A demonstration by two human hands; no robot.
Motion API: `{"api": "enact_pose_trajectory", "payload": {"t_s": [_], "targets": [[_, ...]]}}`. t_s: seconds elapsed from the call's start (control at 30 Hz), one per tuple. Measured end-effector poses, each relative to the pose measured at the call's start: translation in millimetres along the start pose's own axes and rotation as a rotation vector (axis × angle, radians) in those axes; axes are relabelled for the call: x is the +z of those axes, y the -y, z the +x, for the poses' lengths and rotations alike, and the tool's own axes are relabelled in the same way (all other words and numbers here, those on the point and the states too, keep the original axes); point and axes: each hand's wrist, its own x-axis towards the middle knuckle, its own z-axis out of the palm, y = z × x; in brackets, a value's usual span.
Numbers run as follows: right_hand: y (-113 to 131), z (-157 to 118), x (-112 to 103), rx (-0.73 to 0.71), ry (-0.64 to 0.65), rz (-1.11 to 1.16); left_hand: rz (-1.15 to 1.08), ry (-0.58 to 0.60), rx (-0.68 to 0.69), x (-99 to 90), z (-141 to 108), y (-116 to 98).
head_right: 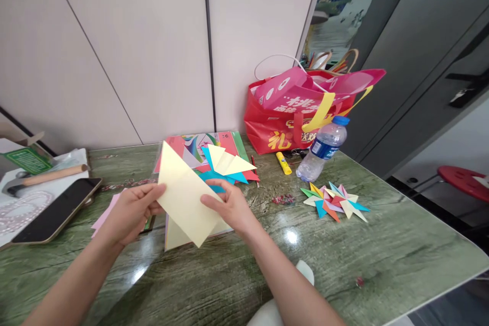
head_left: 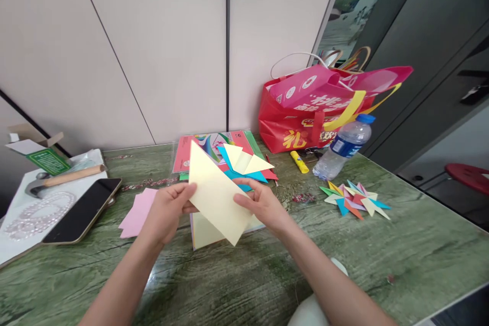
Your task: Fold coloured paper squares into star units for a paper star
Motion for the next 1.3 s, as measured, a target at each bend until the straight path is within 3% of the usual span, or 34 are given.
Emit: {"api": "enact_pose_trajectory", "payload": {"t_s": [0.13,0.37,0.6,0.9,1.0,1.13,1.2,1.3], "targets": [[1.7,-0.8,1.3,-0.099,0.049,-0.045,-0.022,-0.16,0.054,-11.1,3.9,-5.2],[-2.4,-2.3,4.5,-0.209,0.142,-0.076,-0.088,-0.193,0.091,-12.0,3.4,-8.3],[-1.1,-2.7,6.0,-0.227,0.086,-0.033,-0.178,-0.082,0.069,-9.1,3.0,-5.1],[1.3,1.4,2.5,-0.17,-0.206,0.152,-0.079,0.237,-0.071,-8.9,0.6,-8.5],[1.4,0.9,0.8,-0.208,-0.184,0.078,0.073,0.165,0.051,-13.8,0.2,-10.5],[1.2,-1.6,2.4,-0.211,-0.145,-0.138,0.52,-0.196,0.437,-19.8,-2.5,-14.9],[1.5,-2.6,3.5,-0.202,-0.142,-0.19,0.818,-0.217,0.544,-18.8,-6.1,-17.1],[2.9,-3.4,4.4,-0.184,-0.125,-0.182,1.198,-0.155,0.622,-11.5,-13.9,-17.2]]}}
